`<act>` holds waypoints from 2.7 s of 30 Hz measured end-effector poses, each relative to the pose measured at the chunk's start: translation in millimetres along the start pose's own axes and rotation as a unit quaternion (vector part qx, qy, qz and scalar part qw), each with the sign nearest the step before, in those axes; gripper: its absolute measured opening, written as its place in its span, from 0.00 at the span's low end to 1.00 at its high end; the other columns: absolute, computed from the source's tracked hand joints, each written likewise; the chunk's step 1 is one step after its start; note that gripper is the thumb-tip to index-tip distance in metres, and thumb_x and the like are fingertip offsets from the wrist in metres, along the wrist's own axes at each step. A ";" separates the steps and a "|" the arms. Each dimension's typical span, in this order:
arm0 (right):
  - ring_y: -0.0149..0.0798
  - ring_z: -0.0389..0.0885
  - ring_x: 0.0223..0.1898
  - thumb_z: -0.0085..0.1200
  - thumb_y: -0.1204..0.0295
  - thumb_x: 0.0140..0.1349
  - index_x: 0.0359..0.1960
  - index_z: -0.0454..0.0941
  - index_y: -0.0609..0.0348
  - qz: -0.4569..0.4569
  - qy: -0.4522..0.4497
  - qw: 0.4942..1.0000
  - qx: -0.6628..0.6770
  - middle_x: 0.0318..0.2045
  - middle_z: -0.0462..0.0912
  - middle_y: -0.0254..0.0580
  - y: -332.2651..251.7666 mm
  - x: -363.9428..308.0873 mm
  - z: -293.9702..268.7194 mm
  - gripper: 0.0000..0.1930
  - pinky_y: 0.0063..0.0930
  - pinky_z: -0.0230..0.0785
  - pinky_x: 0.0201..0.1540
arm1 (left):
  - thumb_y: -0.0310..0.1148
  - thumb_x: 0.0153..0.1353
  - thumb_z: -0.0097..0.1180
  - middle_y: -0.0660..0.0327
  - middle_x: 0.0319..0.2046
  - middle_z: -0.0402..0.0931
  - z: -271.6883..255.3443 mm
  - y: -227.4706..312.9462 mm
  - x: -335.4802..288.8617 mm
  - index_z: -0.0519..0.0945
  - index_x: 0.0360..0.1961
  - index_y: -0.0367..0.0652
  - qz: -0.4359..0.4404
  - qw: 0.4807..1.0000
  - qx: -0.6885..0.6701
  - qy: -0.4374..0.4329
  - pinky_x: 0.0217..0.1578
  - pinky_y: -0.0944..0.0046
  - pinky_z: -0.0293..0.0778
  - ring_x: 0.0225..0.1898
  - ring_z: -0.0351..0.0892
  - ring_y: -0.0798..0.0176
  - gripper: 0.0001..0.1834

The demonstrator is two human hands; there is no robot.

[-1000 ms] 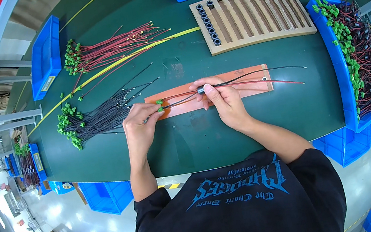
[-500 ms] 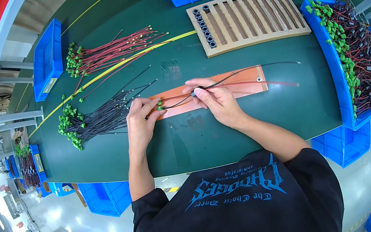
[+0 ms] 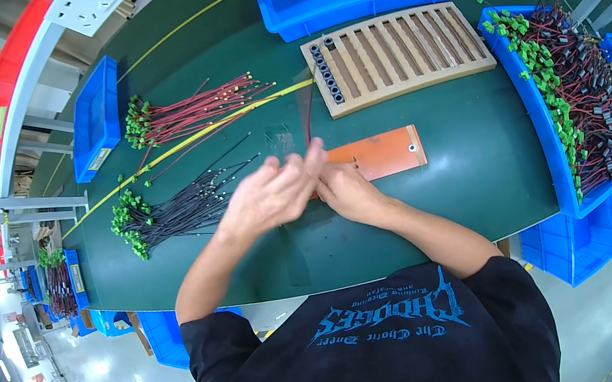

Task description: The person assembles wire harnesses by hand at a factory workstation. They pick up black and red wires with green connectors, align them on a copper jig, and secure them with a black cylindrical component. The person repeats this process for multiple wires, placing the finished harnesses into a blue bin.

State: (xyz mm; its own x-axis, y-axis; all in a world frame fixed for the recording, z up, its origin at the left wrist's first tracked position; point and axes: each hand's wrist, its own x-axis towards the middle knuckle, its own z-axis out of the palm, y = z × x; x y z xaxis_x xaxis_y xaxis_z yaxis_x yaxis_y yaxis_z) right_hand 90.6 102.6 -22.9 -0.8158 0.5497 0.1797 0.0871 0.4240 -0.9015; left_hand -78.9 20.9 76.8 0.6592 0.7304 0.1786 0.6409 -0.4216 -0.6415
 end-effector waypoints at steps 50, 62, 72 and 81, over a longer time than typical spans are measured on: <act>0.29 0.82 0.45 0.58 0.75 0.73 0.48 0.72 0.64 0.121 0.046 0.975 0.183 0.42 0.83 0.39 21.6 5.2 -46.0 0.09 0.24 0.74 0.49 | 0.18 0.70 0.57 0.55 0.44 0.85 78.7 97.9 5.1 0.77 0.48 0.33 -0.506 0.231 -0.766 0.322 0.48 0.66 0.83 0.45 0.85 0.66 0.08; 0.30 0.84 0.45 0.57 0.77 0.73 0.44 0.70 0.60 0.156 0.044 0.967 0.199 0.42 0.84 0.41 16.5 5.0 -48.4 0.07 0.26 0.76 0.51 | 0.14 0.59 0.65 0.57 0.43 0.80 72.2 91.0 5.8 0.82 0.37 0.31 -0.528 0.315 -0.719 0.326 0.49 0.66 0.86 0.44 0.87 0.65 0.07; 0.30 0.84 0.43 0.57 0.76 0.73 0.42 0.69 0.60 0.105 0.051 0.969 0.218 0.41 0.84 0.40 21.6 3.1 -46.5 0.07 0.25 0.75 0.50 | 0.11 0.54 0.64 0.56 0.38 0.82 80.4 100.6 2.8 0.84 0.33 0.31 -0.495 0.426 -0.685 0.324 0.40 0.64 0.85 0.40 0.87 0.61 0.07; 0.26 0.84 0.39 0.58 0.77 0.72 0.40 0.71 0.59 0.107 0.077 0.977 0.169 0.37 0.84 0.38 18.6 4.3 -51.5 0.06 0.20 0.74 0.43 | 0.18 0.58 0.65 0.54 0.36 0.84 63.2 89.4 0.7 0.85 0.34 0.34 -0.485 0.543 -0.641 0.243 0.38 0.62 0.83 0.37 0.86 0.58 0.03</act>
State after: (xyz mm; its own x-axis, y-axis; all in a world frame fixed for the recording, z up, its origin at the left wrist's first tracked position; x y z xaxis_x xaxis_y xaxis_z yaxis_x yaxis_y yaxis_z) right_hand 118.2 149.9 -18.7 -0.7023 0.7118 0.0065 0.0311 0.0398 -0.9987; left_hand -46.0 17.7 -27.5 -0.4063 0.8467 0.3437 0.3200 -0.2205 0.9214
